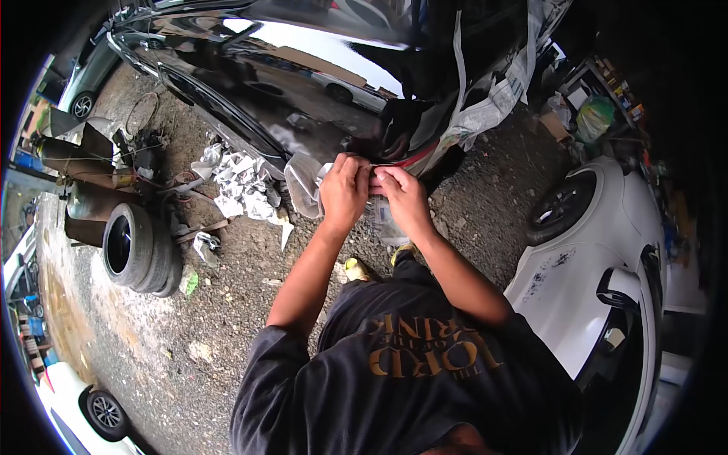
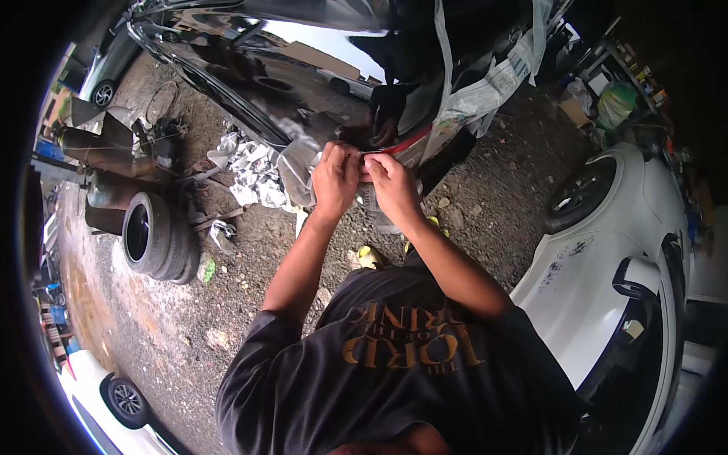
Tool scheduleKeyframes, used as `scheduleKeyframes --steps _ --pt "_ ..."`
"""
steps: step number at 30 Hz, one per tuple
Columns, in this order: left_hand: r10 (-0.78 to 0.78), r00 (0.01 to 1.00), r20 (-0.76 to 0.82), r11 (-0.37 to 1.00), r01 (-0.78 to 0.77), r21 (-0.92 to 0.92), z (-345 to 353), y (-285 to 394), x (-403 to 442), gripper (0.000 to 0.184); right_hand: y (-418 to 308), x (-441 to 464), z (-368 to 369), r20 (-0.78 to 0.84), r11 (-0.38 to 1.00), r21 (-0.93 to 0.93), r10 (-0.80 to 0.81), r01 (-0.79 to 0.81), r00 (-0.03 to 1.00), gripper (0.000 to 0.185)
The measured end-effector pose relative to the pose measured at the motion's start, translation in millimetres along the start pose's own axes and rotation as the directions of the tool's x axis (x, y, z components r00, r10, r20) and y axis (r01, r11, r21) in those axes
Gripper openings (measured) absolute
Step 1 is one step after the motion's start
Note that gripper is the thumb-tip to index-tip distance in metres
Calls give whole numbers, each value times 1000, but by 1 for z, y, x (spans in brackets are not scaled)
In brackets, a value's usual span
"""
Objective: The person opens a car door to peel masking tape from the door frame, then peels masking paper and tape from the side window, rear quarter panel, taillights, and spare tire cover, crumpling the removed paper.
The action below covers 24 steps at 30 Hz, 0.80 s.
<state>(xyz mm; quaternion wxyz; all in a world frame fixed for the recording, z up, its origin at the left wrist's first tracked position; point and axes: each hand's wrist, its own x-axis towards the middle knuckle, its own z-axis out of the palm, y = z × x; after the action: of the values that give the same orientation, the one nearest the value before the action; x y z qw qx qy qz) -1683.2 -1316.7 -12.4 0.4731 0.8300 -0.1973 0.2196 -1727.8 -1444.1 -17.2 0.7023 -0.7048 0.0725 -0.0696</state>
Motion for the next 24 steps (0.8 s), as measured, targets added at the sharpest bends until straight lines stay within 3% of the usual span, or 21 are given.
scheduleKeyframes --steps 1,6,7,9,10,11,13,14,15,16,17,19,20,21,23,24 --pt "-37 999 -12 999 37 -16 2 1 0 5 2 2 3 -1 1000 -4 -17 17 1000 23" --pt "-76 994 -83 995 70 -70 6 0 -2 5 -24 -2 7 42 904 -417 -89 98 995 28" --pt "-70 991 -113 995 62 -77 8 -2 -3 6 -21 -2 9 97 892 -396 -194 217 976 29" --pt "-272 930 -247 947 214 -238 4 -18 4 9 -18 -1 20 193 832 -337 -397 440 897 32" --pt "-282 925 -254 940 214 -266 -4 -24 5 12 -24 -6 25 289 795 -368 -396 483 872 34" --pt "-234 940 -249 966 195 -173 -16 -27 7 11 -26 -7 33 314 784 -340 -427 520 848 33" --pt "-288 936 -201 953 260 -157 -37 -22 -1 3 -11 -13 37 346 850 -259 -362 459 865 32" --pt "-345 927 -144 920 304 -247 -38 -34 -14 2 -11 -16 35 380 887 -198 -322 417 867 27" --pt "-394 915 -88 878 346 -332 -40 -40 -22 6 -8 -20 29 345 956 -116 -215 268 914 25" --pt "-496 868 18 839 485 -248 -44 -45 -34 13 -3 -24 20 323 993 -30 -95 111 942 24" --pt "-401 916 -15 892 387 -235 -43 -39 -34 21 4 -25 10 313 997 54 35 -55 949 24" --pt "-248 968 36 961 250 -117 -43 -31 -28 28 16 -21 -9 128 998 27 49 -53 991 25" --pt "-284 951 124 940 301 -158 -40 -29 -27 31 13 -18 -17 97 995 -65 76 -70 992 25" --pt "-233 967 100 952 248 -178 -33 -28 -25 20 11 -14 -22 62 984 -156 99 -88 993 26" --pt "-332 926 180 934 350 -73 -25 -15 -17 22 5 -8 -21 16 960 -279 45 -39 999 30" --pt "-430 859 279 898 439 34 -32 7 -4 33 2 -5 -21 -3 932 -360 38 -37 999 31"
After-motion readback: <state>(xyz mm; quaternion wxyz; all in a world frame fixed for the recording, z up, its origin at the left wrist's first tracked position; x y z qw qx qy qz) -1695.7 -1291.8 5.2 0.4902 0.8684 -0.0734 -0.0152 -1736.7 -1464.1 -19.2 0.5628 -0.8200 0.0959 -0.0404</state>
